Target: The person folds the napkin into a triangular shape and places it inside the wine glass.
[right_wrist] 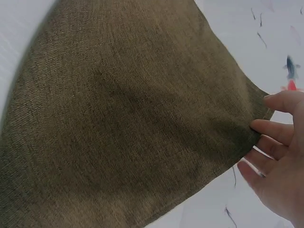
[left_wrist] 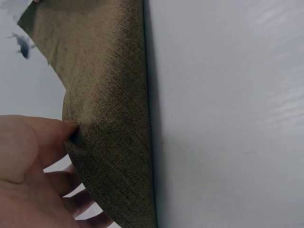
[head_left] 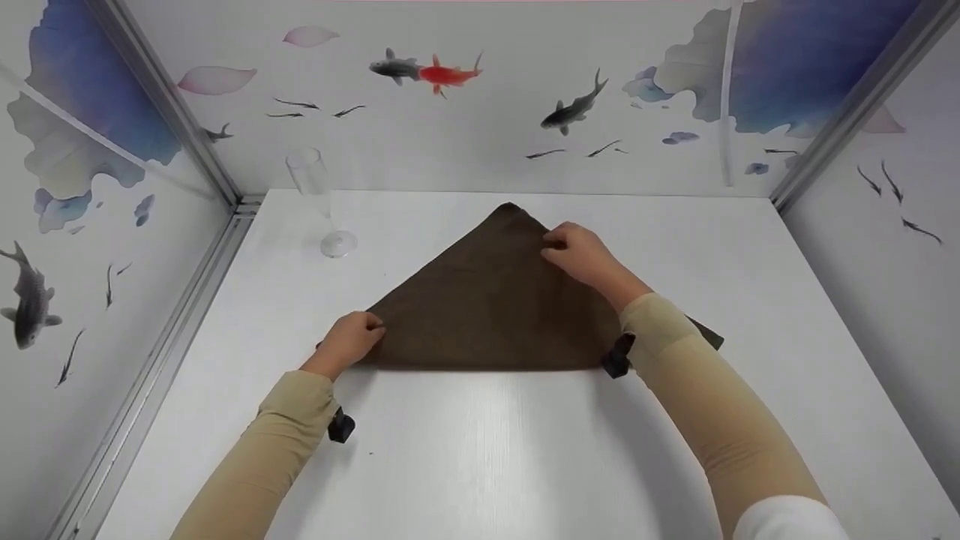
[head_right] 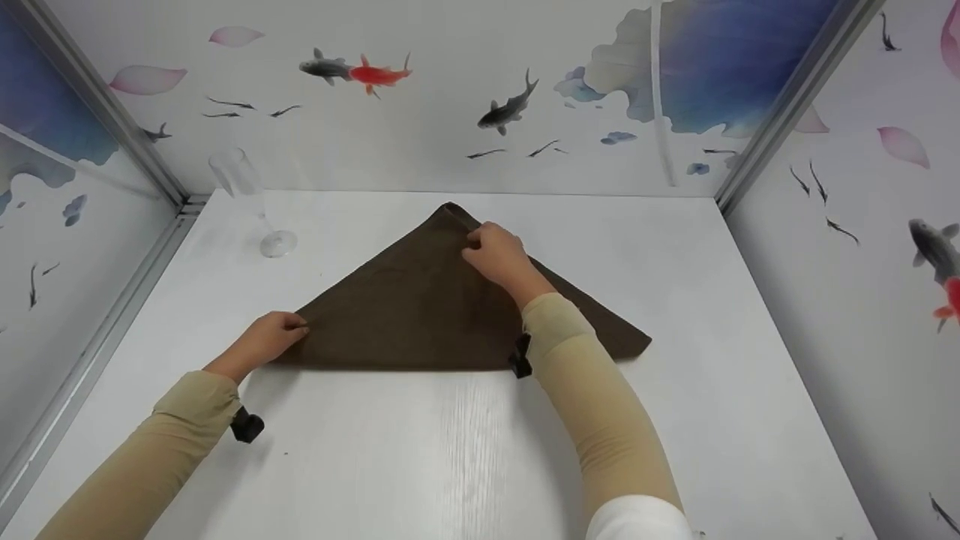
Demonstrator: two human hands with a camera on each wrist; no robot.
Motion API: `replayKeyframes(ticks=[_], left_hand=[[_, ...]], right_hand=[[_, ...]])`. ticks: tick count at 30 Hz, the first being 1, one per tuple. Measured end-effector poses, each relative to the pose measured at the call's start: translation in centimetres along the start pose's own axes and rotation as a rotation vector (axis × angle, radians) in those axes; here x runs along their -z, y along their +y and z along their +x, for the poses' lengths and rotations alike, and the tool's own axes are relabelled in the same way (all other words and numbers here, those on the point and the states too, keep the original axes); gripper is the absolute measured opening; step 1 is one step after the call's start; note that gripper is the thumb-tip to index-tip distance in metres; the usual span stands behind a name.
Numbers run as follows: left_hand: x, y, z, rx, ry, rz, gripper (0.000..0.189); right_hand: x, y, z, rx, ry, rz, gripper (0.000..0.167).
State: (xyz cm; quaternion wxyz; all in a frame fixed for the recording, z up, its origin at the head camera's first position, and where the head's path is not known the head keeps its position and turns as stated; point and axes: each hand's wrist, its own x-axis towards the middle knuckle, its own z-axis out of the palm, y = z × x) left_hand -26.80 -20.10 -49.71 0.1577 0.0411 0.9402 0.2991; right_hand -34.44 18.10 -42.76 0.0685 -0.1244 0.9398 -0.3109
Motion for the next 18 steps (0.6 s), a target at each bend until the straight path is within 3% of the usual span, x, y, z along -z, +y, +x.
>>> replayKeyframes(ticks=[5,12,18], left_hand=[[0.2,0.1,0.7,-0.013,0.011,0.037,0.028],[0.6,0.5,1.5,0.014,0.03,0.077,0.027],[0.7,0.8,1.9,0.036,0.036,0.11,0.028]], right_hand=[[-0.1,0.9,1.1,0.02,-0.022,-0.102,0.045],[-0.2,1.9,2.5,-0.002,-0.125,-0.099,0.053],[-0.5,2.6,3.0,0.006,-0.132,-0.144,0.059]])
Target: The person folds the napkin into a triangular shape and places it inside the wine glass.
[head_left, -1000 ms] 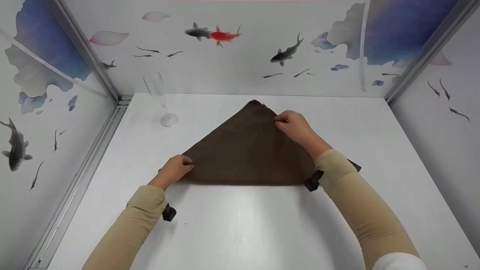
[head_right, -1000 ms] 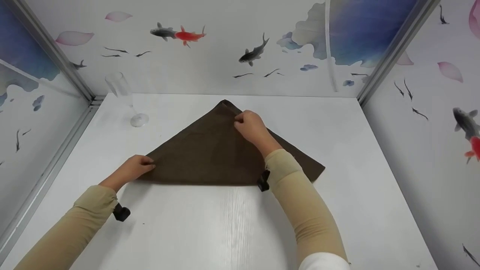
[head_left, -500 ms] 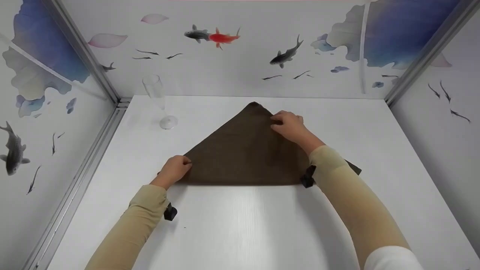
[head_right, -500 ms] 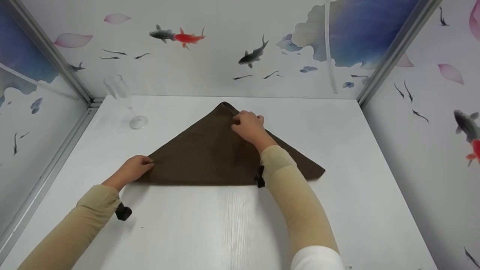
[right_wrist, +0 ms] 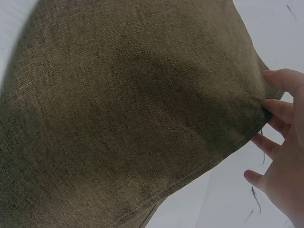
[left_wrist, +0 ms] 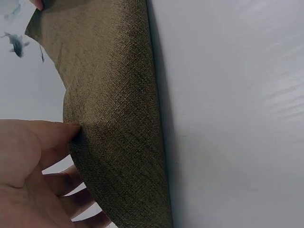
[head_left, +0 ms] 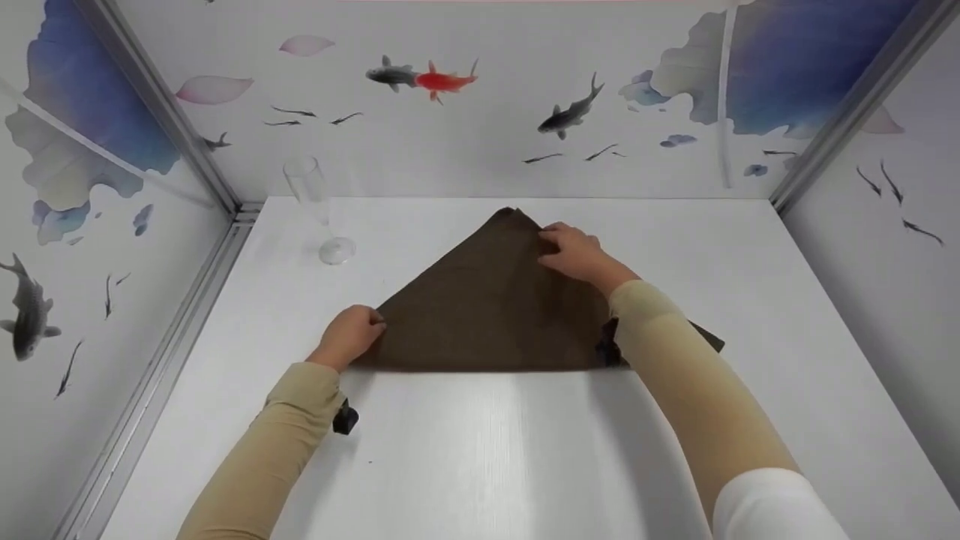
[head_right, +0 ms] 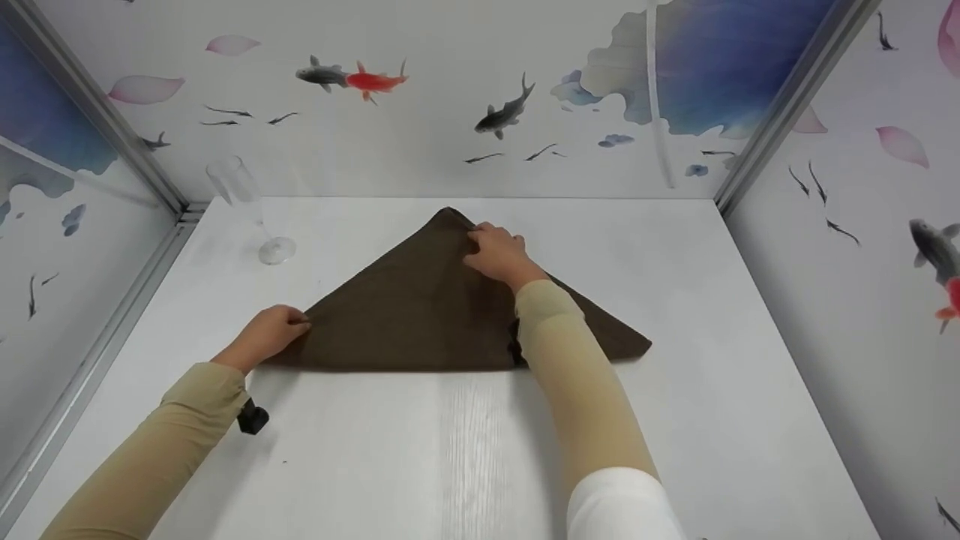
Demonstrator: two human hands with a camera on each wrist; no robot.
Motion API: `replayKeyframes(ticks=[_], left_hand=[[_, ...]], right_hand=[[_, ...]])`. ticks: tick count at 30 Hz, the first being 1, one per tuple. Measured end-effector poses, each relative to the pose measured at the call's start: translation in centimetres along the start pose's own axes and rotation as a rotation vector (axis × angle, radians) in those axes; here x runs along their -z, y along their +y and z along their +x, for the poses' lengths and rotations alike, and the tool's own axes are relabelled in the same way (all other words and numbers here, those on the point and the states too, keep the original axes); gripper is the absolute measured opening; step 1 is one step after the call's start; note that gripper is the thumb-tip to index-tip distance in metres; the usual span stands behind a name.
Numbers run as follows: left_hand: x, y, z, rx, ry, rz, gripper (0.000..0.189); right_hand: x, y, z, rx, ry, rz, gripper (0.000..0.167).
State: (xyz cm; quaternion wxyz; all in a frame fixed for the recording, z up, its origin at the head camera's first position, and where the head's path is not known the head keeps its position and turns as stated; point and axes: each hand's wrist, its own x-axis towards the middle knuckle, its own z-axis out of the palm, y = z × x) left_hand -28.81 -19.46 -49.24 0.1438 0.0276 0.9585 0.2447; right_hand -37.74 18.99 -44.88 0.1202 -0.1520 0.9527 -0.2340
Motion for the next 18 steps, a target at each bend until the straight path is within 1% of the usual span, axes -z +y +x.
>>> replayKeyframes(ticks=[5,8,11,14,18], left_hand=[[0.0,-0.2,0.2,0.013,-0.005,0.036,0.028],[0.1,-0.3,0.5,0.012,-0.012,0.085,0.028],[0.3,-0.2,0.7,0.005,-0.017,0.129,0.028],[0.6,0.1,0.9,-0.005,-0.021,0.14,0.028],[0.9,0.5,1.1,-0.009,-0.011,0.148,0.027]], right_hand=[[-0.5,0.5,0.7,0.014,-0.024,-0.038,0.063],[-0.7,0.7,1.2,0.022,-0.038,-0.063,0.064],[-0.8,1.0,1.6,0.011,-0.052,-0.073,0.065],[-1.1,1.5,2.0,-0.008,-0.064,-0.072,0.067],[-1.8,1.9,2.5,-0.01,-0.079,-0.052,0.07]])
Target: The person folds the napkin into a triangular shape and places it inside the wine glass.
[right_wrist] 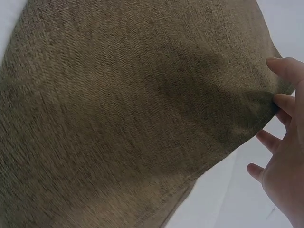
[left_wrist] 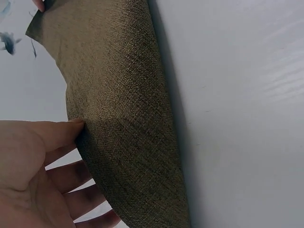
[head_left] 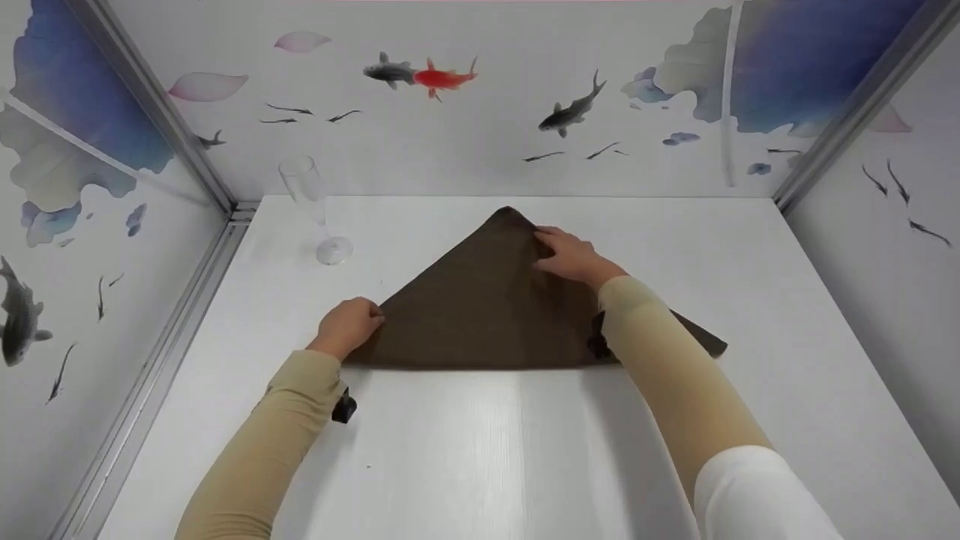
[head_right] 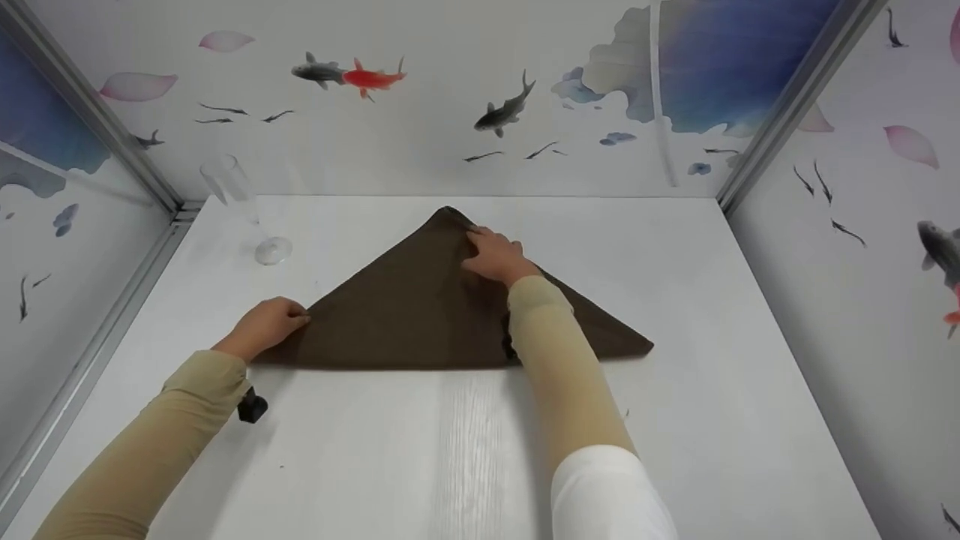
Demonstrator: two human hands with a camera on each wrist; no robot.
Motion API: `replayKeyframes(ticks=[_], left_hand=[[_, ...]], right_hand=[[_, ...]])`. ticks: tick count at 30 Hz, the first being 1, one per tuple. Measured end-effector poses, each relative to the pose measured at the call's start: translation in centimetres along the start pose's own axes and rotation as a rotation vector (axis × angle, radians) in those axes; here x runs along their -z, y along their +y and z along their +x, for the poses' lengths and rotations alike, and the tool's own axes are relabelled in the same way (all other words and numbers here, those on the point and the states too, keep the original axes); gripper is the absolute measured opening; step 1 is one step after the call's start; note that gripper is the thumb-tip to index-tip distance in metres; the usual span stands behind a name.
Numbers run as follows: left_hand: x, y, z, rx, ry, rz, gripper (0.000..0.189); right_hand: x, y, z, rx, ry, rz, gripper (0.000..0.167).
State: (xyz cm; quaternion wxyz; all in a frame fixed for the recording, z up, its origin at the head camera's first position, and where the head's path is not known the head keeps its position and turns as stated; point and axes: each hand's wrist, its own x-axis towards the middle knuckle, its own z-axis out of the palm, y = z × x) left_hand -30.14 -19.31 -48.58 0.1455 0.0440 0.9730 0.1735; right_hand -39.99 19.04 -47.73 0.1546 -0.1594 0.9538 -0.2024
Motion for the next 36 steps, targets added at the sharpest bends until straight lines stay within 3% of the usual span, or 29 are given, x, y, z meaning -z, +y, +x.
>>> replayKeyframes(ticks=[15,28,36], left_hand=[[-0.4,-0.1,1.2,-0.013,0.036,-0.007,0.025],[0.3,0.2,1.8,0.001,0.055,0.047,0.023],[0.3,0.5,2.4,0.018,0.042,0.041,0.024]], right_hand=[[-2.5,1.3,2.3,-0.059,-0.045,-0.032,0.083],[-1.6,0.9,3.8,-0.056,-0.1,-0.046,0.083],[-0.8,0.8,4.7,-0.061,-0.076,-0.088,0.08]])
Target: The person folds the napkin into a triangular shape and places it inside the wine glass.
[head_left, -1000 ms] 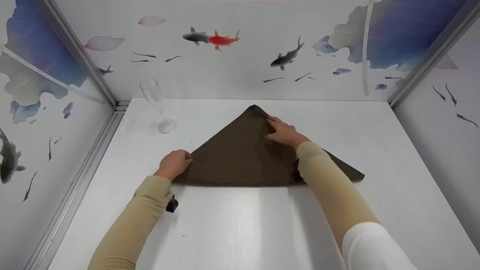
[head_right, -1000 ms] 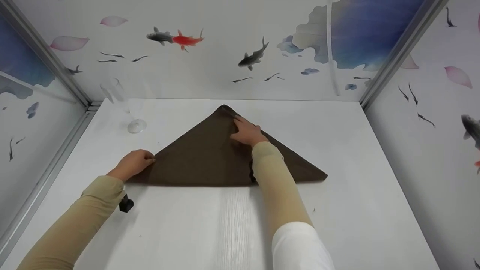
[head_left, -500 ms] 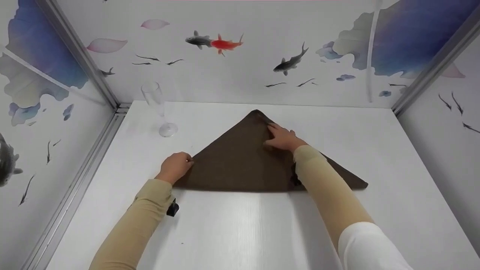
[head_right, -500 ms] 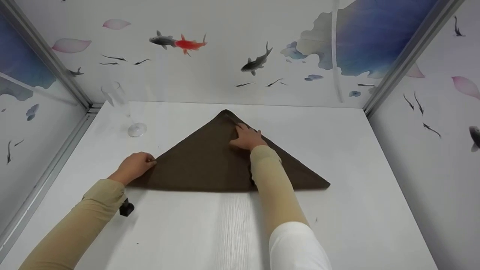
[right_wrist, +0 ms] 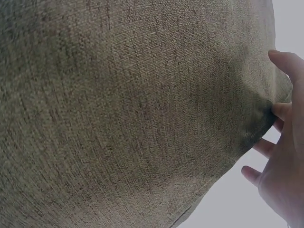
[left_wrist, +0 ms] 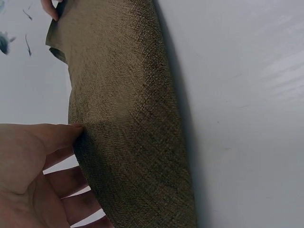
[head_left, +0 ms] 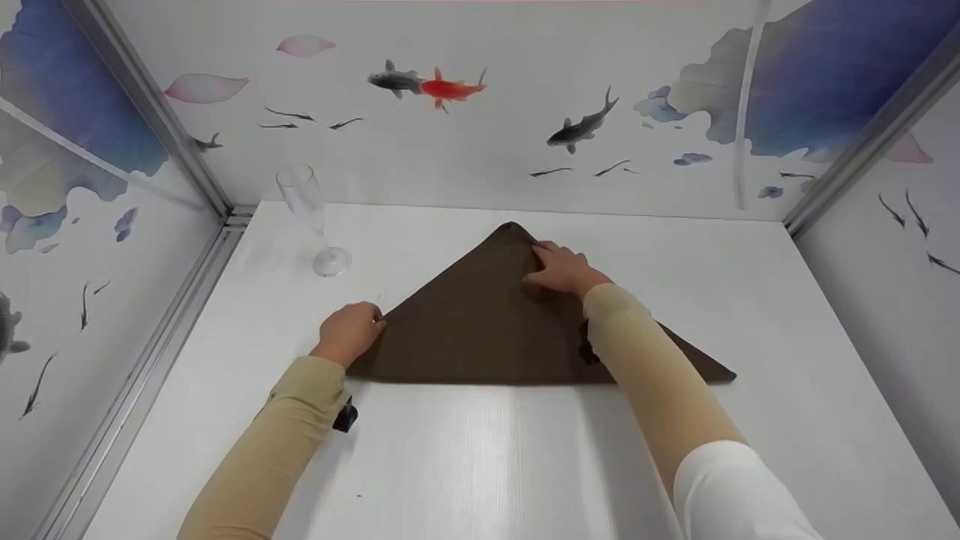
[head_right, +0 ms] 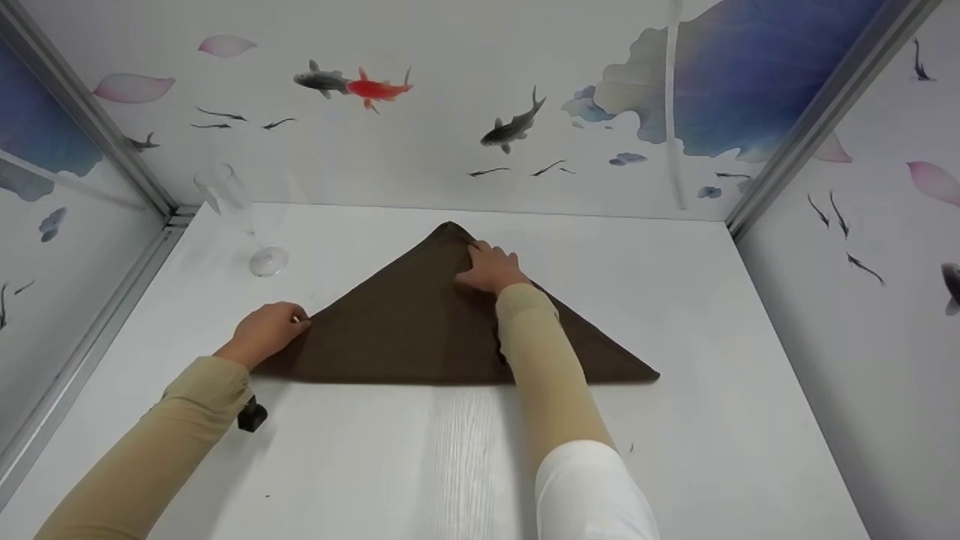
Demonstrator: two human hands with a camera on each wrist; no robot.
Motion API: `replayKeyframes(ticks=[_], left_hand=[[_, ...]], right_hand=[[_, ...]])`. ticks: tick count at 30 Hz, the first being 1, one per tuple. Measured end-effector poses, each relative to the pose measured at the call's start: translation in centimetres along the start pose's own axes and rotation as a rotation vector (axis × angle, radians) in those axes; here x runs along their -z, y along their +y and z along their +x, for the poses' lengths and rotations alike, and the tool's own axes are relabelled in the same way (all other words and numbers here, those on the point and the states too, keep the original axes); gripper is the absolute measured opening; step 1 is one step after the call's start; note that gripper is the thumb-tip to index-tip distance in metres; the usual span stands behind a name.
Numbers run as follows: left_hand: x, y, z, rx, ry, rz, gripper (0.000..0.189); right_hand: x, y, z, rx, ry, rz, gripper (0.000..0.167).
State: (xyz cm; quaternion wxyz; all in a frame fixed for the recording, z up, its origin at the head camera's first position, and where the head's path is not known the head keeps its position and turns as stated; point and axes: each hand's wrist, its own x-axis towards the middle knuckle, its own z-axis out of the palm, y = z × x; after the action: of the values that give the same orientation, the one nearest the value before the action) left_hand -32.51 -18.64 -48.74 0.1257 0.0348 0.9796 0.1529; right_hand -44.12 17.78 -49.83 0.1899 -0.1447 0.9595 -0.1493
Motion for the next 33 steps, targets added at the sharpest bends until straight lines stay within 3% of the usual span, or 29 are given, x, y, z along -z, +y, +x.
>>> replayKeyframes(ticks=[13,22,33], left_hand=[[-0.1,0.7,1.1,-0.012,-0.003,0.003,0.023],[-0.2,0.8,1.0,0.001,0.012,-0.003,0.023],[-1.0,1.7,1.0,-0.005,0.085,0.07,0.032]], right_hand=[[0.7,0.5,1.2,-0.024,-0.028,-0.006,0.079],[0.8,0.4,1.8,-0.043,-0.014,0.032,0.08],[0.5,0.5,2.9,-0.061,-0.024,0.052,0.083]])
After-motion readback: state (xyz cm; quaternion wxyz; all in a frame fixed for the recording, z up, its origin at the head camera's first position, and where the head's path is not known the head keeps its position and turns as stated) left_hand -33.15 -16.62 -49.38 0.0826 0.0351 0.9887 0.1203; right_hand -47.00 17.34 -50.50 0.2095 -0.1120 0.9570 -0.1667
